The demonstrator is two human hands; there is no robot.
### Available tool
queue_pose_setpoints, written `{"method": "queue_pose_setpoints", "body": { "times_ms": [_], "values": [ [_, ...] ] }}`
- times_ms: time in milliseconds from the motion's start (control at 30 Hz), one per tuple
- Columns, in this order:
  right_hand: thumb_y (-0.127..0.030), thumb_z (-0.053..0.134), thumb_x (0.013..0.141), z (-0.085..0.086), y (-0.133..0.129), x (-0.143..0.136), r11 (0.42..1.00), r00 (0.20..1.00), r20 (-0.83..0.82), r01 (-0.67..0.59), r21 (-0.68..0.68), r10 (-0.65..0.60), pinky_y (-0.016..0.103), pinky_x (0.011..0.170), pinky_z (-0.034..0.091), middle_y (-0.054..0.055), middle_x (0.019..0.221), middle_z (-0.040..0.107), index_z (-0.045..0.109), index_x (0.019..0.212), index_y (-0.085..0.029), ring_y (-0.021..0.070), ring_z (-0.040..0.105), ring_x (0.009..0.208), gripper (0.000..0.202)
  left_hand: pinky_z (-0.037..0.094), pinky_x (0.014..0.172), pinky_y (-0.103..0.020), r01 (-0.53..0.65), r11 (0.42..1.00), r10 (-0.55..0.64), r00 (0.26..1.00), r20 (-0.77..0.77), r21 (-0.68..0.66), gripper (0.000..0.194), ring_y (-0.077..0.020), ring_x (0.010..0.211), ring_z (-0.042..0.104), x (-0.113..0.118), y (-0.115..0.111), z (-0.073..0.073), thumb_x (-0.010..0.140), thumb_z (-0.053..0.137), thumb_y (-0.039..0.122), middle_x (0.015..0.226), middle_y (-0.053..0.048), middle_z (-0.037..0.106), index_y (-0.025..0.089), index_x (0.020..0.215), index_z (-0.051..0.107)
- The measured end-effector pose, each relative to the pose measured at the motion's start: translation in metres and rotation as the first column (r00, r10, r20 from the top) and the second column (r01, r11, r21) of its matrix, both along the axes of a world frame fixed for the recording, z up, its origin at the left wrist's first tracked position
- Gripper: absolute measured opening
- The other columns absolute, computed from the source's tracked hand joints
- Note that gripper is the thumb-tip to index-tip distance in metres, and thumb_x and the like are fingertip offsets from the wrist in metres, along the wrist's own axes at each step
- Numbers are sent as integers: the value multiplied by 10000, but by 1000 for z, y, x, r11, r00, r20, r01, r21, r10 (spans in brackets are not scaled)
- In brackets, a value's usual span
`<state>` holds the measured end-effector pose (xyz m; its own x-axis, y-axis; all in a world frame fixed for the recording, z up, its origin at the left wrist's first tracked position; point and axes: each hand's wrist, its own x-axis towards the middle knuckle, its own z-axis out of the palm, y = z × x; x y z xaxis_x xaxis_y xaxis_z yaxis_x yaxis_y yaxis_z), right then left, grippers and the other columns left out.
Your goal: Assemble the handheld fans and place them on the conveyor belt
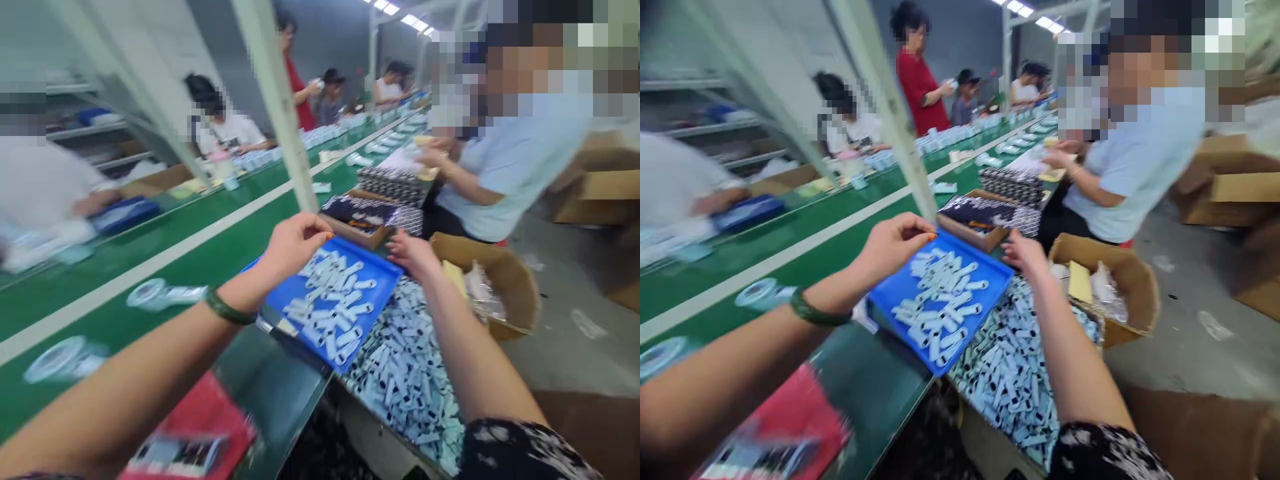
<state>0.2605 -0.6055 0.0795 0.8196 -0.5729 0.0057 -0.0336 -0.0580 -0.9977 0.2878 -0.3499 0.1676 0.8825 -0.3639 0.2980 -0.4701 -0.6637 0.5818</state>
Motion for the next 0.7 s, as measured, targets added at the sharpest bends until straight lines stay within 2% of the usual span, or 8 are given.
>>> {"method": "queue_pose_setpoints", "body": {
  "times_ms": [100,167,233,267,367,467,567,700],
  "values": [
    [-493,563,954,0,12,-43,996,998,36,60,-58,-58,429,748,516,127,1060,741,740,991,-350,230,698,901,231,557,860,-342,-109,994,109,993,-47,-3,296,-202,883,672,-68,100,17,833,606,457,948,-38,721,186,900,704],
    [-503,559,958,1,42,-82,972,972,233,96,-213,-45,456,755,514,89,1065,732,696,1128,-478,242,686,933,220,547,909,-379,-234,972,235,971,-44,37,311,-225,936,667,-126,151,20,816,621,523,993,-33,719,225,820,709],
    [-449,520,979,0,89,-125,904,899,337,-131,-406,281,490,729,537,78,1009,727,642,1217,-527,268,682,893,279,534,951,-409,-379,923,383,921,-71,58,287,-238,976,659,-180,185,13,818,633,538,1072,-24,712,263,805,715],
    [-412,544,968,-2,117,-144,807,807,296,-330,-490,511,508,776,561,62,1058,723,601,1281,-524,280,682,949,337,530,958,-420,-443,895,446,891,-79,61,279,-244,986,655,-204,196,7,822,633,542,1093,-24,706,276,807,718],
    [-443,631,918,-19,200,-178,468,525,100,-635,-615,845,546,1012,531,86,1357,621,426,1500,-407,313,581,1246,618,523,963,-456,-579,812,581,813,-22,74,281,-265,1015,639,-252,212,-17,841,604,543,1079,-41,691,287,820,717],
    [-437,649,907,-38,256,-187,275,409,-54,-700,-659,911,561,1142,434,140,1494,512,408,1529,-227,347,454,1391,700,459,1051,-531,-641,760,627,766,137,106,254,-298,1156,585,-273,214,-38,884,575,482,1137,-59,676,276,839,716],
    [-251,529,959,-47,280,-197,235,416,-86,-659,-714,905,555,1162,403,169,1472,534,441,1483,-108,334,455,1392,550,336,1148,-618,-657,742,622,748,233,130,219,-333,1388,416,-280,213,-52,921,572,419,1302,-59,635,267,867,720],
    [-184,441,983,-49,288,-220,317,501,12,-529,-787,866,534,1141,412,174,1396,597,436,1456,-65,302,528,1314,488,305,1158,-665,-665,742,638,740,215,84,167,-334,1453,335,-285,215,-67,941,582,354,1389,-51,589,266,890,715]
  ]
}}
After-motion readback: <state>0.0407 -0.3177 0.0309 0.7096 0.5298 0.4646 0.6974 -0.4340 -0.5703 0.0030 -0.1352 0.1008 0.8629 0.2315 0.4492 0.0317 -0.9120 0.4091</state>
